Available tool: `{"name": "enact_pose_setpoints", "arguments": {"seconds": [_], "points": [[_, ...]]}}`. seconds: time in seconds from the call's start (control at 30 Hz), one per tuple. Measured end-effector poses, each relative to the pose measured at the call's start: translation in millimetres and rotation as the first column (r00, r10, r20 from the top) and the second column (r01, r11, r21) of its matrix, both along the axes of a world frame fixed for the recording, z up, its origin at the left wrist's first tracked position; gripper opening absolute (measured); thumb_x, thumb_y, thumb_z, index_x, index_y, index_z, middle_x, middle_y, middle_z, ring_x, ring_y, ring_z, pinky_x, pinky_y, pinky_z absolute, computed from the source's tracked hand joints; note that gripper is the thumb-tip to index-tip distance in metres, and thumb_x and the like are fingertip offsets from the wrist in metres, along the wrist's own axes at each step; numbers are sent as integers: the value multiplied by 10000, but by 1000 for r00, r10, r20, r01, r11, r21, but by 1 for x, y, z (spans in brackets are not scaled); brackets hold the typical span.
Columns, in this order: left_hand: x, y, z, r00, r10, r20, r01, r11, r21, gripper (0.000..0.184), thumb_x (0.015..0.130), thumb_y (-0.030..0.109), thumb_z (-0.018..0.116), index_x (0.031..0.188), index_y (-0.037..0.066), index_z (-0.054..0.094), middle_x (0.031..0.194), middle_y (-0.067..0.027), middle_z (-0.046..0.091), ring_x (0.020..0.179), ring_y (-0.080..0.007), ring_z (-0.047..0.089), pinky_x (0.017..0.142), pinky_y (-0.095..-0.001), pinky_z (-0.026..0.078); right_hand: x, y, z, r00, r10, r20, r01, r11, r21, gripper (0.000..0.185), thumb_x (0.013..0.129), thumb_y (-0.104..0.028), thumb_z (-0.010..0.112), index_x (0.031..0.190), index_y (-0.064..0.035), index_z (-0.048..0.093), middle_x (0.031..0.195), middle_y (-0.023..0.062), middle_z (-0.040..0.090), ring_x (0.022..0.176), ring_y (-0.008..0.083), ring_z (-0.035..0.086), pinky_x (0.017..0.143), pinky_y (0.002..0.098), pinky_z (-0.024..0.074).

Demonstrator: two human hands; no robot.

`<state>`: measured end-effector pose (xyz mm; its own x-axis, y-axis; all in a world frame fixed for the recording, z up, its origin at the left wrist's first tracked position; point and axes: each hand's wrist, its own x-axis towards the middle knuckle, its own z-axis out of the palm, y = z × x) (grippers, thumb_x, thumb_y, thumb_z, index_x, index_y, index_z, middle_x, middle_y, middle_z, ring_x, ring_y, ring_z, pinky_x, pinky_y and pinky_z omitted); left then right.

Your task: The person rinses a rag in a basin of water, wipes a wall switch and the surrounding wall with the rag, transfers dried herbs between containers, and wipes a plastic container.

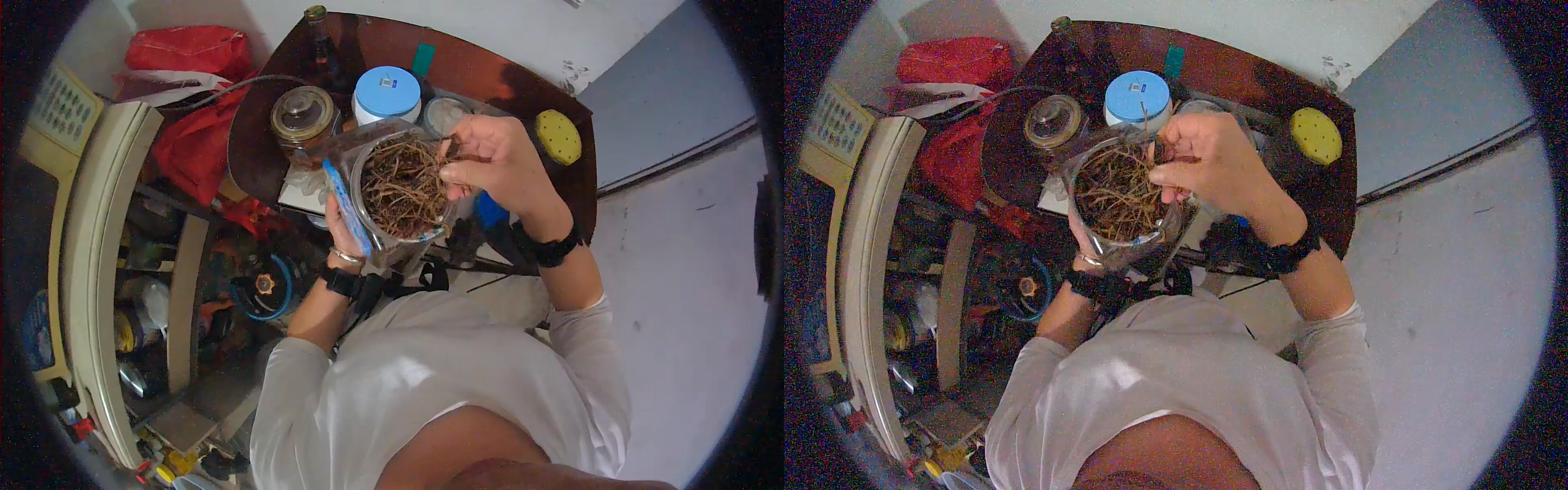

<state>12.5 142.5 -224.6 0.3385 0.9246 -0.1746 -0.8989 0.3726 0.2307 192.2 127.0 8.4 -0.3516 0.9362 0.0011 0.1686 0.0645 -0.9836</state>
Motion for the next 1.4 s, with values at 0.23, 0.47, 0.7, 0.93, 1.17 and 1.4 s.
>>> {"name": "enact_pose_setpoints", "arguments": {"seconds": [0.23, 0.47, 0.7, 0.93, 1.17, 1.4], "points": [[-30, -33, 28, 999, -22, -24, 22, 1000, -6, 636, 814, 572, 442, 1215, 82, 497, 1194, -101, 536, 1067, -279, 508, 936, -425, 388, -4, -77, 67, 977, 144, -157, -76, 923, 377, 174, 703, -5, 666, 845, 12, 568, 681, 65, 598, 544, 128, 580, 494, 212, 452], [-41, -44, 28, 999, 2, -44, -2, 1000, -2, 616, 818, 567, 444, 1200, 89, 508, 1166, -90, 552, 1042, -263, 522, 919, -412, 402, -5, -74, 77, 891, 450, -65, -312, 709, 632, 222, 626, -6, 709, 795, 17, 566, 658, 84, 593, 522, 155, 566, 478, 230, 442], [-35, -39, 31, 999, 14, -46, -14, 1000, -12, 596, 821, 563, 446, 1185, 96, 519, 1138, -79, 569, 1017, -246, 536, 901, -398, 415, -8, -58, 66, 919, 391, 55, -319, 654, 686, 273, 548, -6, 751, 744, 22, 564, 635, 102, 588, 500, 182, 551, 462, 247, 433], [-12, -25, 22, 998, 38, -45, -39, 999, -37, 577, 825, 558, 448, 1170, 103, 530, 1110, -68, 586, 992, -230, 551, 884, -385, 429, -14, -36, 35, 933, -87, 348, -183, 720, 670, 219, 601, 34, 670, 782, -32, 565, 797, 103, 591, 685, 284, 597, 588, 325, 492], [1, -21, 40, 998, 28, -54, -29, 1000, -12, 558, 829, 554, 450, 1156, 110, 541, 1081, -57, 602, 967, -213, 565, 866, -372, 442, -15, -16, 18, 668, -270, 693, -409, 645, 645, 170, 593, -7, 660, 742, -61, 598, 716, 70, 583, 561, 241, 562, 470, 302, 430], [6, -20, 56, 972, 84, -219, -59, 991, 118, 620, 842, 566, 408, 1218, 80, 489, 1197, -116, 532, 1077, -287, 511, 945, -432, 391, -15, -5, 10, 661, -182, 728, -498, 620, 607, 101, 653, -45, 608, 754, -47, 604, 696, 62, 566, 559, 261, 555, 464, 335, 430]]}}
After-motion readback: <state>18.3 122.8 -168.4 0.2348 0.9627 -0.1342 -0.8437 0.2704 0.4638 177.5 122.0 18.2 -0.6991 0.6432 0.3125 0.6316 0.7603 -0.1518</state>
